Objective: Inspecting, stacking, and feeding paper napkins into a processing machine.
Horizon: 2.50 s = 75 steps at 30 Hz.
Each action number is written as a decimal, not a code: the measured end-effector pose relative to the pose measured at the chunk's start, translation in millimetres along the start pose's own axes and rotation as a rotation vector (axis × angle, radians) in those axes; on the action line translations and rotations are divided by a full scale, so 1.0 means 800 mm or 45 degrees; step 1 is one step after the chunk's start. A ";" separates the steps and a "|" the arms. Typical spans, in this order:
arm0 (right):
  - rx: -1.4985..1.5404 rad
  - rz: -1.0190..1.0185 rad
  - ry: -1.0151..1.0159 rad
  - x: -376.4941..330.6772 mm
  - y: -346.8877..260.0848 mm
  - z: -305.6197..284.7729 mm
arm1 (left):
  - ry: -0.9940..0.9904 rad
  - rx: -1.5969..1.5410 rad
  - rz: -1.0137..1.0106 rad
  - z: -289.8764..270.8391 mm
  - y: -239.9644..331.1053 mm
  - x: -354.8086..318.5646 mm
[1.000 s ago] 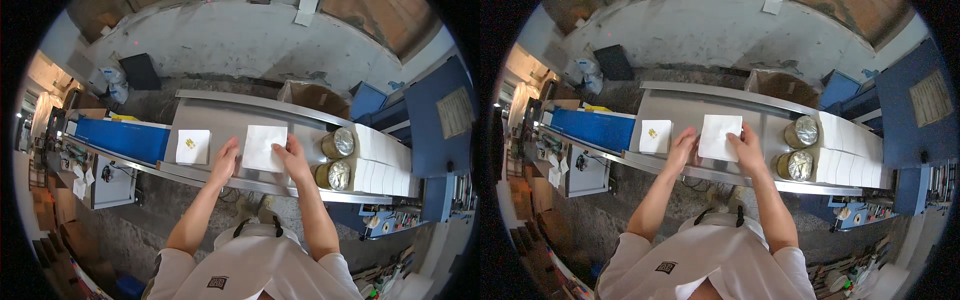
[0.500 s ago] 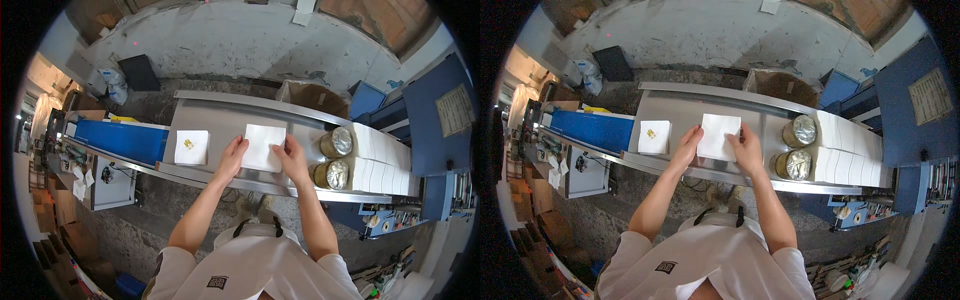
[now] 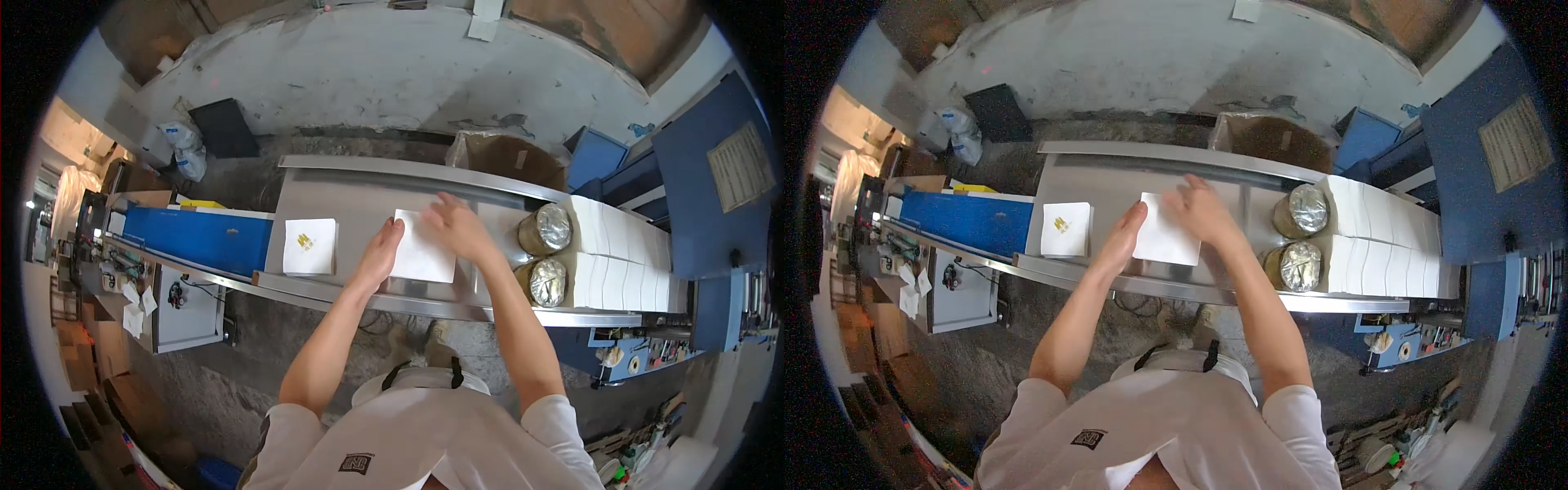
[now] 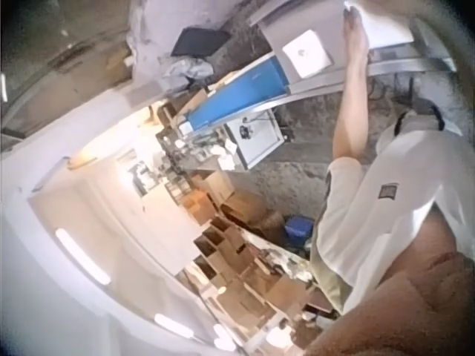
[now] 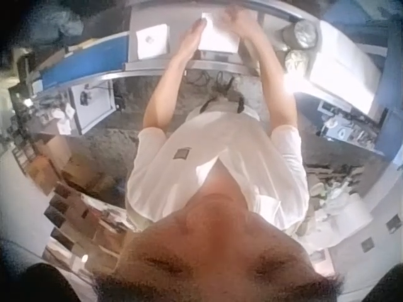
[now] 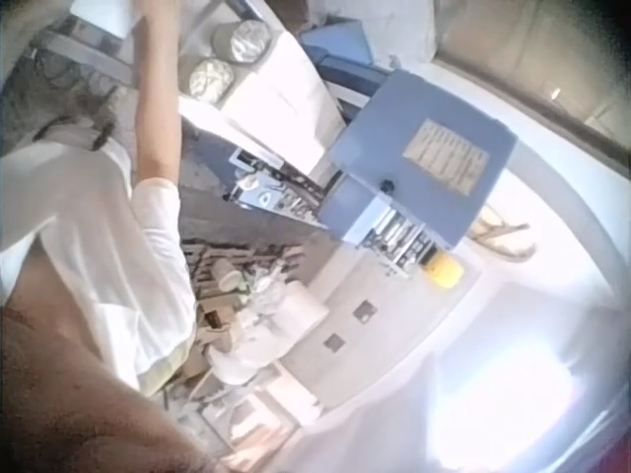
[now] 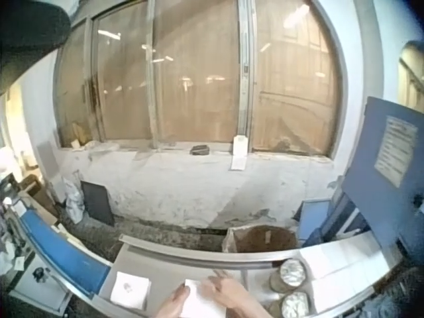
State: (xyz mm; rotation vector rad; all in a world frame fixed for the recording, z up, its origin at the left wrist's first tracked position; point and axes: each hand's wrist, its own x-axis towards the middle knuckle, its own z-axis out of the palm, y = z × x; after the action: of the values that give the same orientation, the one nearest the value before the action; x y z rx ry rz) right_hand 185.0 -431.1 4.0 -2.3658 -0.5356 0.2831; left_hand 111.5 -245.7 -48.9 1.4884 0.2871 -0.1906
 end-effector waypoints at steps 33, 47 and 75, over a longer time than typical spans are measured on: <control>1.683 0.541 0.394 -0.132 0.008 0.027 | -0.375 -0.520 -0.145 0.004 0.022 -0.035; 1.372 0.371 0.328 -0.259 -0.074 -0.015 | -0.821 -0.571 -0.320 0.023 0.005 -0.110; 1.873 0.516 0.588 -0.557 -0.049 0.038 | -0.888 0.018 -0.234 0.117 0.033 -0.405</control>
State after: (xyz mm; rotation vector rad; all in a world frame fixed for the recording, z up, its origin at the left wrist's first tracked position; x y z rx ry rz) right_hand -234.5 -587.4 32.8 -0.9854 0.3443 0.1800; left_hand -182.4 -353.2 80.4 1.3197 -0.1442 -0.8363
